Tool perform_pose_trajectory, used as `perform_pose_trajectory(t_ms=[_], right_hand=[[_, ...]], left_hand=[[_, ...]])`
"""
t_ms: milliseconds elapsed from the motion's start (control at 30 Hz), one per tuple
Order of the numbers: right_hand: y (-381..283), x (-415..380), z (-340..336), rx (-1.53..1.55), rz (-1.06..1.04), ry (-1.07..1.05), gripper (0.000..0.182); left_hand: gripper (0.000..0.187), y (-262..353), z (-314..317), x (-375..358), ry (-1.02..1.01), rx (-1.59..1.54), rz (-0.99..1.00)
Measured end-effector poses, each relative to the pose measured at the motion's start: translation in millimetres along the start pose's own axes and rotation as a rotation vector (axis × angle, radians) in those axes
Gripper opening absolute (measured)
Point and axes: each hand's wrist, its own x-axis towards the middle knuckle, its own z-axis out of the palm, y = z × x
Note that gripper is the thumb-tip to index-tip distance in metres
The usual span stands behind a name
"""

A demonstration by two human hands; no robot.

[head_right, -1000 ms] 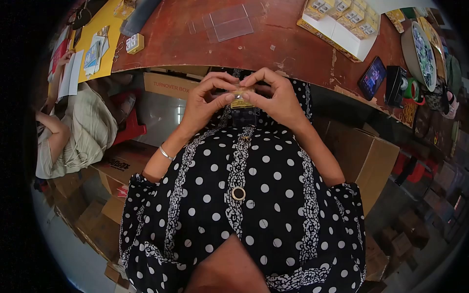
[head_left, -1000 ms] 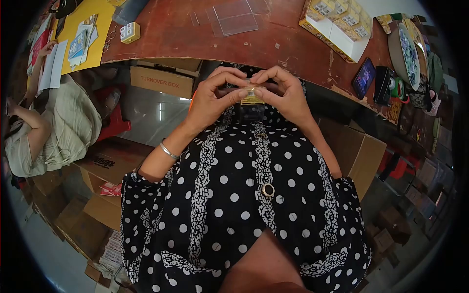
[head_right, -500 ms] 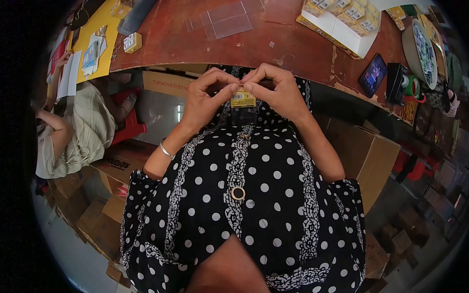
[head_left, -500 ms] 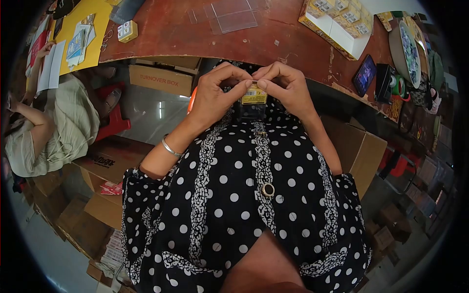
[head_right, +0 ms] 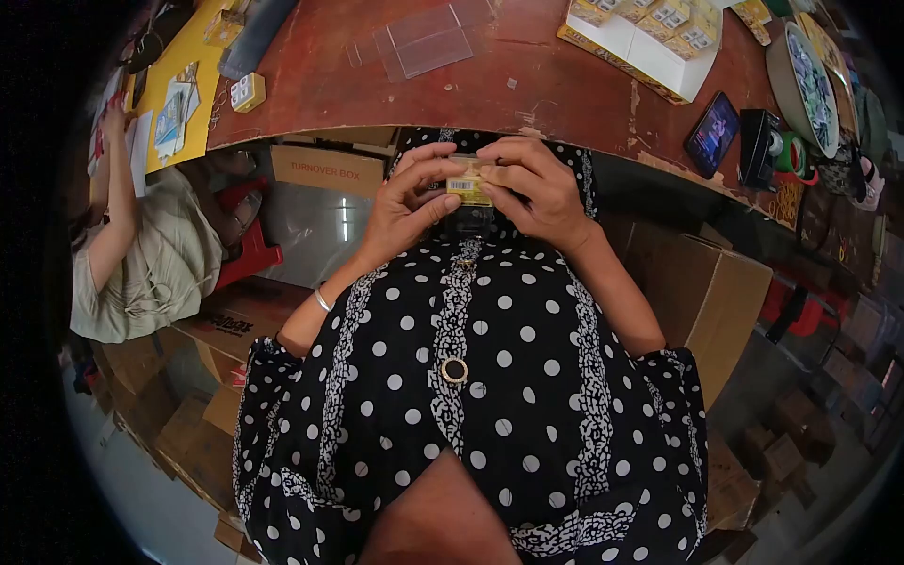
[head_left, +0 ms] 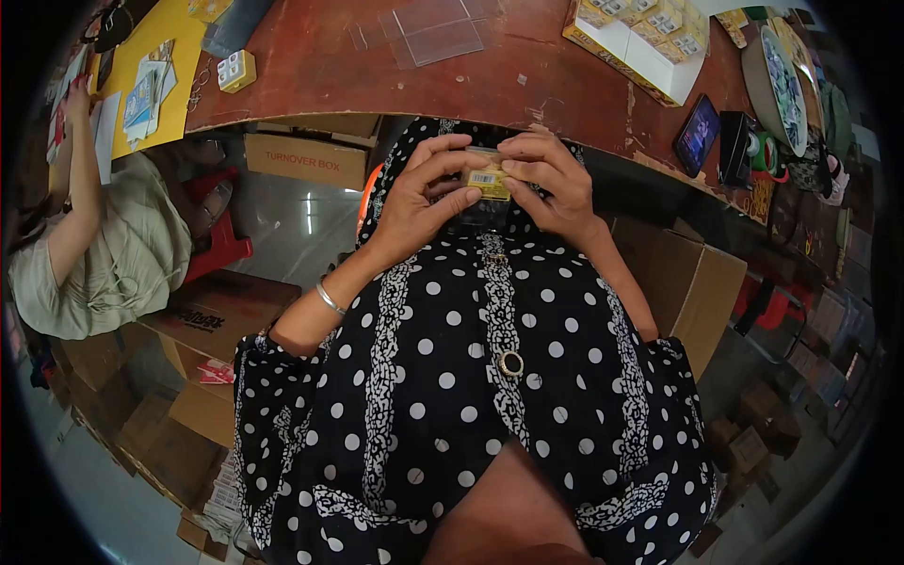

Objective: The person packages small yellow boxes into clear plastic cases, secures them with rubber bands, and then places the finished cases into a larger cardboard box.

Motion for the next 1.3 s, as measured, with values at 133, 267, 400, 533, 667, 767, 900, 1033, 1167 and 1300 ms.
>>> perform_pose_trajectory(t_ms=[133, 267, 400, 533, 667, 767, 900, 1033, 1167, 1300], right_hand=[[-6, -5, 2, 0.205, 0.273, 0.107, 0.030], [7, -12, -64, 0.168, 0.572, 0.620, 0.018], [43, -54, -190, -0.018, 0.658, 1.270, 0.012], [70, -123, -269, -0.192, 0.785, 1.262, 0.013], [63, -100, -251, -0.127, 0.769, 1.106, 0.016], [32, -31, -177, 0.231, 0.803, 0.659, 0.023], [-7, 33, -66, 0.619, 0.764, -0.026, 0.068], [6, 67, -32, 0.711, 0.796, -0.101, 0.037], [18, 114, -43, 0.653, 0.731, -0.178, 0.012], [37, 188, -67, 0.543, 0.730, -0.687, 0.016]], left_hand=[[0.032, 3, -1, 11, 0.016, -0.140, -0.053], [0.030, 11, -5, 23, 0.142, -0.227, -0.012], [0.031, 19, -17, 32, 0.145, -0.173, 0.045], [0.032, 17, -19, 41, 0.204, -0.156, 0.060], [0.030, 30, -21, 49, 0.276, -0.281, 0.040], [0.030, 42, -23, 62, 0.270, -0.448, 0.090], [0.040, 52, -20, 69, 0.287, -0.494, 0.118], [0.070, 73, -9, 64, 0.337, -0.629, 0.100], [0.078, 58, -53, 51, 0.022, -0.198, -0.040], [0.067, 49, -68, 53, -0.143, -0.062, -0.107]])
